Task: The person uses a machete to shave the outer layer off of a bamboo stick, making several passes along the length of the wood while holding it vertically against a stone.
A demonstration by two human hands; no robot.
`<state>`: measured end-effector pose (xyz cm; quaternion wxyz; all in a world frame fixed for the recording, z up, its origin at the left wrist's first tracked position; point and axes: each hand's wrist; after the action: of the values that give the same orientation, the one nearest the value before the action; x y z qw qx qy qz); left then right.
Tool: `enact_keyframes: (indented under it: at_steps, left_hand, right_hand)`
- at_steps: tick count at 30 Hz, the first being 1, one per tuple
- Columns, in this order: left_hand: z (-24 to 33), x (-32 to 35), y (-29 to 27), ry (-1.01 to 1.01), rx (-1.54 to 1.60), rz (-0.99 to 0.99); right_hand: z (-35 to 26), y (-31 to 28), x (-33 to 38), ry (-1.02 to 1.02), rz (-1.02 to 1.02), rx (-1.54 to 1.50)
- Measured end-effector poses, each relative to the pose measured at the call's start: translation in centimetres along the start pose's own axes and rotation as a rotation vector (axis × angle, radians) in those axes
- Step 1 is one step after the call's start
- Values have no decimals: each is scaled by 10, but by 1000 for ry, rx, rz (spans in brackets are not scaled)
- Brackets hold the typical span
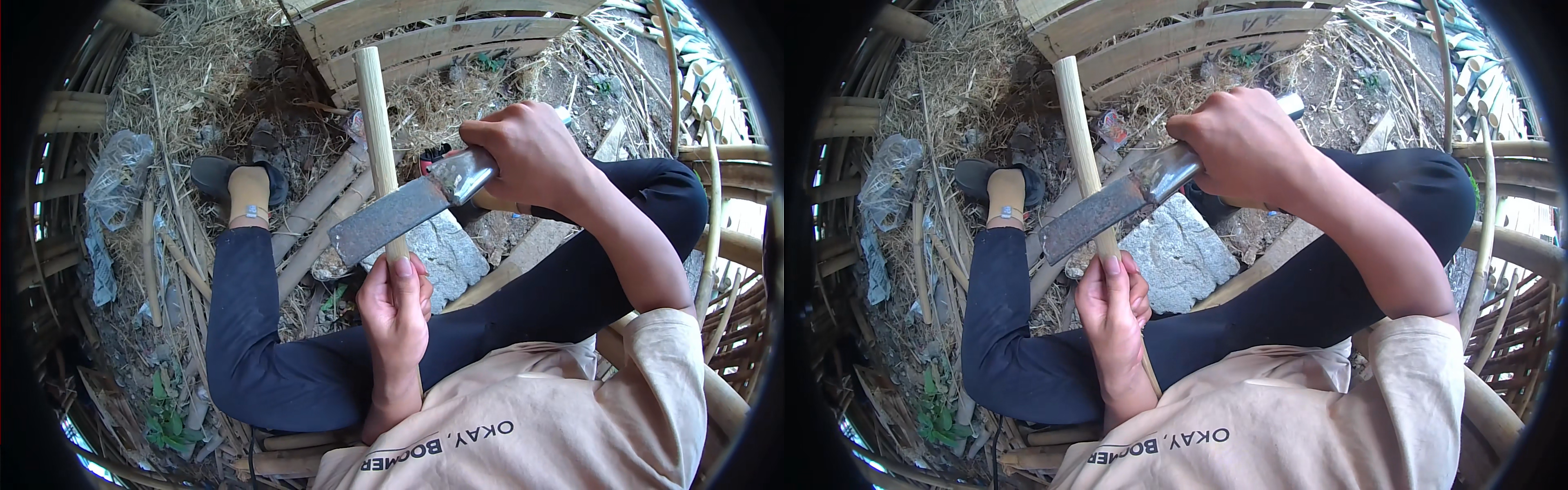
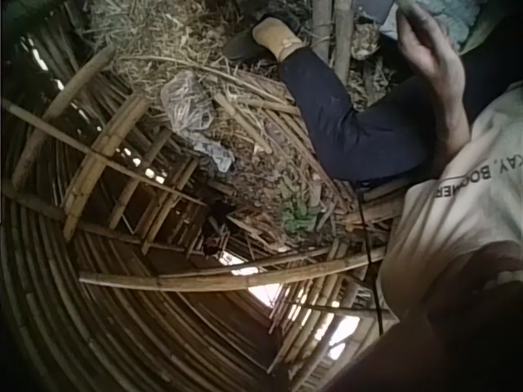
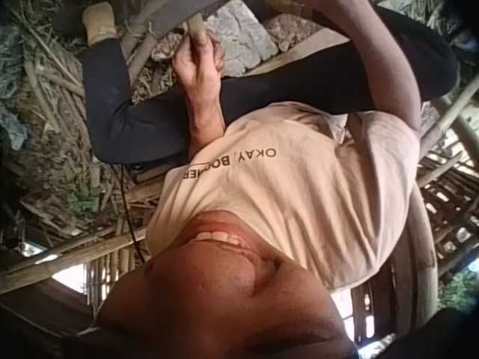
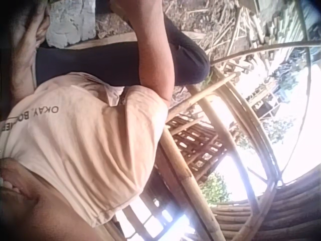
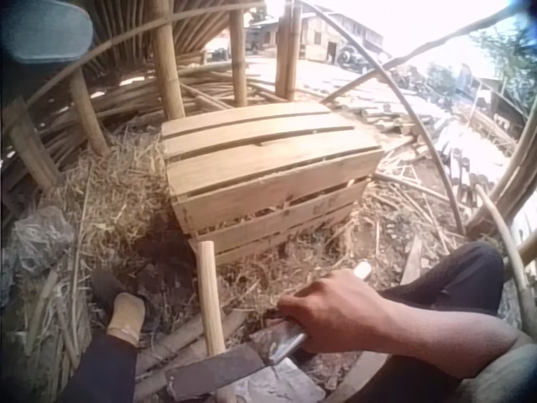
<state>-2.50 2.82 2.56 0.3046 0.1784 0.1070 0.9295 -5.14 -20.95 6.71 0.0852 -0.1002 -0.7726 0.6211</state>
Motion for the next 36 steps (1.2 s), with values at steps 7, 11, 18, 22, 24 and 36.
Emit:
enact_keyframes:
  at_steps: [7,11,18,22,24,36]
  left_hand:
    - [-3,-2,0,15,-10,23]
    - [-2,-2,1,-21,22,49]
    - [1,-2,-3,-2,-17,40]
    - [3,-1,-2,1,-12,43]
    - [2,0,-1,17,-25,50]
    - [-2,4,-2,34,-166,108]
  right_hand:
    - [-4,3,0,37,-40,30]
    - [-6,0,1,50,-70,34]
    - [-3,-2,2,58,-49,36]
    - [-2,2,2,41,-37,23]
    - [-3,2,2,53,-39,13]
    - [3,30,-11,47,97,-39]
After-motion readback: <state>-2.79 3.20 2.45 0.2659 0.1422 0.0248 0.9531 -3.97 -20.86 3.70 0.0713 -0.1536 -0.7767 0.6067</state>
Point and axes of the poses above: each hand's wrist, its own x-axis away from the middle knuckle, its own y-axis out of the palm, z = x × y, and after that the axes turned 7 degrees about y, right-handed
